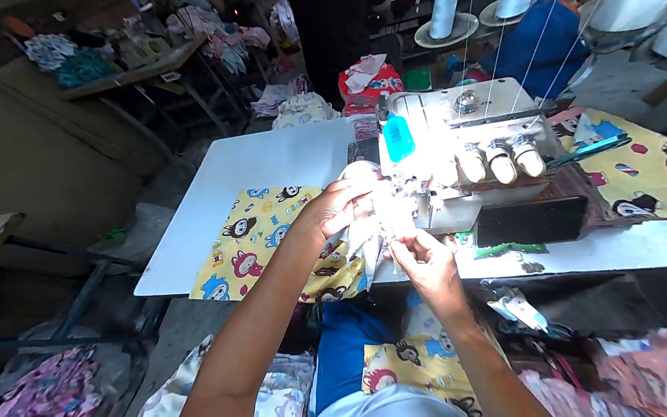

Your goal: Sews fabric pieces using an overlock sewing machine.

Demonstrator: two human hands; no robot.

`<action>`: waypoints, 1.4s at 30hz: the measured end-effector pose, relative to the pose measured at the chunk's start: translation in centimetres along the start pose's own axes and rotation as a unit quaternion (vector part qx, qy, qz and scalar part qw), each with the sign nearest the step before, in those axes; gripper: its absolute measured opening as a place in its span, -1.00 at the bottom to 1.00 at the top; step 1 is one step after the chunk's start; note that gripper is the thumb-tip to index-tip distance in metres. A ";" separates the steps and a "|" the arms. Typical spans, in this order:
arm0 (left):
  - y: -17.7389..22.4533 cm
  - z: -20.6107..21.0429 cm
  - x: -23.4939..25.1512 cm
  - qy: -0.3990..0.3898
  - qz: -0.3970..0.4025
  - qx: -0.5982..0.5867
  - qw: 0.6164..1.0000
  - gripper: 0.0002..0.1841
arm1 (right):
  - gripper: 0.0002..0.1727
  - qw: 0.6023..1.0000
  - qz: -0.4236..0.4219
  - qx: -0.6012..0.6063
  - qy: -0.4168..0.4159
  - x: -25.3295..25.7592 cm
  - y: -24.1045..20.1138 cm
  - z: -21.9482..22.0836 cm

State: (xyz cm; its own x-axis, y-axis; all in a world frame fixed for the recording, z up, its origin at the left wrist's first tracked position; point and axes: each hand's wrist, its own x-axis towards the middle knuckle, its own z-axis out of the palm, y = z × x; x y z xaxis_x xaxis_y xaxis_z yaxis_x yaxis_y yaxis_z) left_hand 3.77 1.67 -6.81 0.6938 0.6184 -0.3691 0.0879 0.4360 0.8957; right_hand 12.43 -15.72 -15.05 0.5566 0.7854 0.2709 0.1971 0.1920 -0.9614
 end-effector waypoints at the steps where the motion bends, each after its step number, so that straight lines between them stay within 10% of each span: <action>1: 0.0 0.1 -0.4 -0.002 -0.003 -0.004 1.000 -0.74 | -0.88 1.000 -0.009 -0.009 0.004 0.1 0.0 0.0; 14: 2.4 3.0 -8.7 0.003 0.262 0.138 0.955 -0.63 | -0.74 0.988 -0.137 -0.071 0.024 4.8 -3.5 0.6; 42: 0.6 2.6 -5.7 0.049 0.223 -0.002 0.974 -0.65 | -0.74 0.967 -0.166 -0.183 0.056 5.9 -2.7 1.0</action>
State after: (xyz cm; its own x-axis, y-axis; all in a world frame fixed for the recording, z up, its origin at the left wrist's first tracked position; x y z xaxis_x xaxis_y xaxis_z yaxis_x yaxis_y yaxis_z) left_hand 1.69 -3.28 -3.51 0.5913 0.8057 0.0349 -0.2102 0.1122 0.9712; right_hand 14.42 -11.03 -10.90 0.4936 0.6439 0.5846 0.6407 0.1853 -0.7451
